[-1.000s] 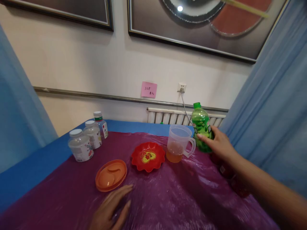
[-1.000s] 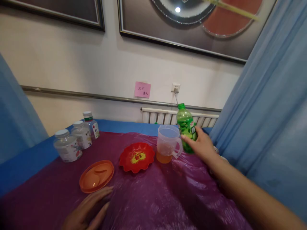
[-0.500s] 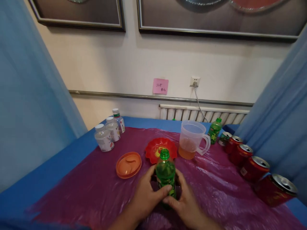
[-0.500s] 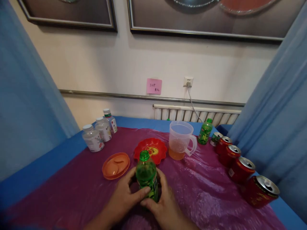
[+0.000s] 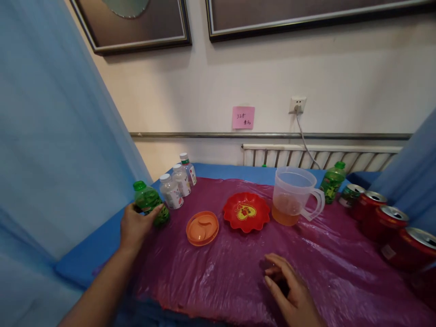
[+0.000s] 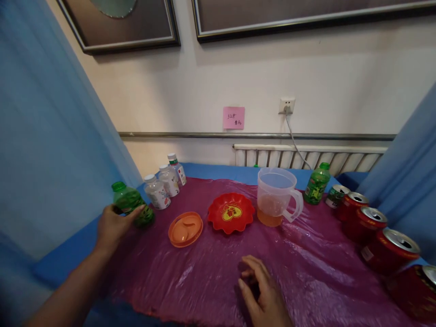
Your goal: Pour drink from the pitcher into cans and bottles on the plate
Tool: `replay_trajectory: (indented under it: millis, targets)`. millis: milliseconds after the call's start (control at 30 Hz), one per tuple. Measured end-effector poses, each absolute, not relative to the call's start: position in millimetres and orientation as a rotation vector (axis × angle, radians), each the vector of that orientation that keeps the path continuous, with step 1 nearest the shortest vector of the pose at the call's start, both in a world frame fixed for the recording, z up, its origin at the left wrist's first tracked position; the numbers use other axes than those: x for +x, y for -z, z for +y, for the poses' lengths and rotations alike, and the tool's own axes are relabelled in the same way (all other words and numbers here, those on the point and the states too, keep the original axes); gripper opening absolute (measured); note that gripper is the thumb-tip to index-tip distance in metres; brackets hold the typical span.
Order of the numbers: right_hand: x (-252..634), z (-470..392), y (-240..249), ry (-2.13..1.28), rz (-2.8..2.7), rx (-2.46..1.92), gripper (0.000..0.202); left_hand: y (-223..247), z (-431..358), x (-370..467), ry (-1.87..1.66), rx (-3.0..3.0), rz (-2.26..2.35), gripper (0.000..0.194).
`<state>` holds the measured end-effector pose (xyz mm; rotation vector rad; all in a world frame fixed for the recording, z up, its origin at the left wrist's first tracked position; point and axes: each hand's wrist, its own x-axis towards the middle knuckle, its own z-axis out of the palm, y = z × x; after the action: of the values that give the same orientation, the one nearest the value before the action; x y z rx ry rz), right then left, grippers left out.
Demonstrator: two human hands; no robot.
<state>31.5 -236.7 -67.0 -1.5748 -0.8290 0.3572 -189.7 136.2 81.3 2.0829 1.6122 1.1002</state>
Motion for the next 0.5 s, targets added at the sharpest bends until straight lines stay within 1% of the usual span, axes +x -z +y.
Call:
replay_trajectory:
  millis: [67, 200, 367, 500]
  targets:
    - [31.3, -237.3, 61.8, -0.309, -0.867, -1.577, 0.032, -75.1, 146.2, -186.6, -1.111, 2.091, 1.691, 0.064]
    - [32.8, -239.8, 55.0, -0.272, -0.934, -1.575, 0.032, -67.6, 158.1, -181.8, -1.090, 2.136, 1.660, 0.063]
    - [33.3, -240.1, 54.8, -0.261, -0.959, -1.551, 0.032, -68.5, 158.2, -179.9, -1.049, 2.124, 1.680, 0.062]
    - [35.2, -245.1, 51.0, -0.247, -1.004, -1.542, 0.035, -69.6, 156.5, -180.2, -1.003, 2.141, 1.611, 0.063]
